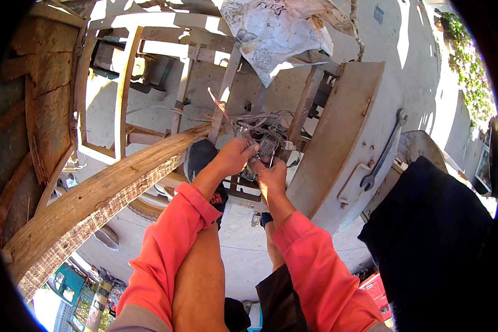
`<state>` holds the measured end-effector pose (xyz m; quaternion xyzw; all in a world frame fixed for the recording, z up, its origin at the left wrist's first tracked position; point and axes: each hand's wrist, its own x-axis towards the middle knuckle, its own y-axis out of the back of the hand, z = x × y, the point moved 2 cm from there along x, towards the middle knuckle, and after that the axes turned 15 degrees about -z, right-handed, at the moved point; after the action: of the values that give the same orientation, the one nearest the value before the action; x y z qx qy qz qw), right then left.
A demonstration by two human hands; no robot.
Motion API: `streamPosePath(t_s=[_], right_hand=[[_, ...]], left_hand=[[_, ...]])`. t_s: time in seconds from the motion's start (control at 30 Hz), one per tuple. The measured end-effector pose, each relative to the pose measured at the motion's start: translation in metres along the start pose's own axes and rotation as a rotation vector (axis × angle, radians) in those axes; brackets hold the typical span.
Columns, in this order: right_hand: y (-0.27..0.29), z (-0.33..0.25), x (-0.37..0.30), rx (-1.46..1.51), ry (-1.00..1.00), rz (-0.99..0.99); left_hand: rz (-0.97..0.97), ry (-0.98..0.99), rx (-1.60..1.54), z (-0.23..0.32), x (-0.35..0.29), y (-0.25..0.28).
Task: The person uses a wrench to tighten bolts on a mechanical component mounted on a wooden cart. They repeatedly adjust the tool and reposition their hands to access different fasteners on the machinery.
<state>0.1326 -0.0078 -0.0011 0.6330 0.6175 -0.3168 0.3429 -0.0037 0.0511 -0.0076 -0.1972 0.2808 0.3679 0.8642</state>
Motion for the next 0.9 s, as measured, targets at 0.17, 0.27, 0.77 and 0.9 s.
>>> streamPosePath(t_s=[0.17, 0.27, 0.77, 0.9], right_hand=[[-0.002, -0.012, -0.006, 0.219, -0.096, -0.064], [-0.004, -0.011, -0.007, 0.231, -0.078, -0.057], [-0.003, -0.009, -0.001, 0.284, -0.037, 0.052], [-0.001, 0.007, 0.005, 0.175, 0.041, 0.018]], left_hand=[[-0.021, 0.028, -0.001, 0.011, -0.003, 0.002], [-0.017, 0.037, 0.010, 0.008, -0.002, 0.003], [-0.018, 0.005, -0.029, 0.003, -0.002, 0.001], [0.012, -0.021, 0.000, -0.002, 0.000, 0.000]])
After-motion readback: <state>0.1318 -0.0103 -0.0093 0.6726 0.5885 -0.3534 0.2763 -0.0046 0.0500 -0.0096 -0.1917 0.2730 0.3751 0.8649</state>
